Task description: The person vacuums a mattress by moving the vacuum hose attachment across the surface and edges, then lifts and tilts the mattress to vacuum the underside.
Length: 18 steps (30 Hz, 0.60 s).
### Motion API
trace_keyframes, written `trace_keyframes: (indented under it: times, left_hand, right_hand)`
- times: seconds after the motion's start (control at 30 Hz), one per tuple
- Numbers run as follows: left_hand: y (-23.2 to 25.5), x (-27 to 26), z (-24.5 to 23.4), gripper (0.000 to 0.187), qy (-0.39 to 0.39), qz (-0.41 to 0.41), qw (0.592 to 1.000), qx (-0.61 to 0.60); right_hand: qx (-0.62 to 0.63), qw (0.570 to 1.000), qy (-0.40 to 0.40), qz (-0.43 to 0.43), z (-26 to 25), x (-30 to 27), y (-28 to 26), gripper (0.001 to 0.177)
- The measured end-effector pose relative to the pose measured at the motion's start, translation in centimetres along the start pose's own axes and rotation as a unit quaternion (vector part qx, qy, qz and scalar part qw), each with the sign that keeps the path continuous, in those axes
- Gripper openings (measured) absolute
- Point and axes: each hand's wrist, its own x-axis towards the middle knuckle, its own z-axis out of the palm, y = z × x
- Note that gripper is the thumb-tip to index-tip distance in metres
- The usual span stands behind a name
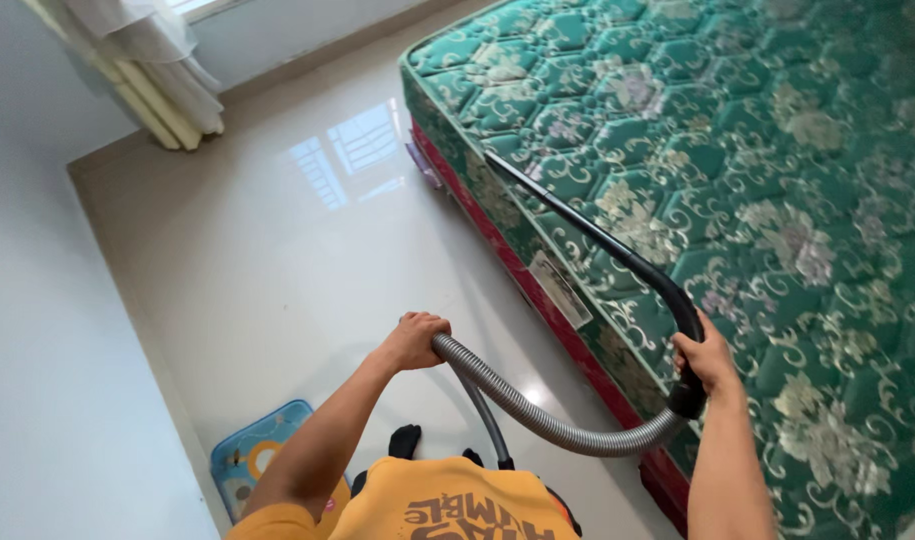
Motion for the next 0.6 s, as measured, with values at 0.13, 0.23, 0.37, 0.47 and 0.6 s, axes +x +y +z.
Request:
trace_keyframes:
  times: [0.13,0.23,0.37,0.47,0.6]
  left_hand:
    - [-1.0,-1.6,-1.1,0.029,0.028,-0.019,0.999,-0.013]
    - [-1.7,-2.5,-1.4,0.028,0.046,-0.036,0.998,-0.016]
    - [-2.5,-3.6,-1.5,0.029,0.066,-0.061,0.996,-0.025]
    - [-3.1,-4.2,-1.7,0.029,0.082,-0.067,0.994,-0.026]
    - [-3.5,-4.5,-1.8,0.032,0.094,-0.069,0.993,-0.025]
  right_hand:
    - [-0.078,0.996,0.038,-0.005,3.7,3.1,-2.6,0.066]
    - [-0.085,0.995,0.022,-0.051,5.9,5.9,-4.5,0.067]
    - [-0.119,0.988,0.007,-0.101,8.9,9.2,-6.7,0.064]
    - [-0.178,0.976,0.032,-0.124,10.7,11.4,-7.5,0.067]
    - [-0.296,0.939,0.07,-0.161,13.1,14.2,-7.8,0.068]
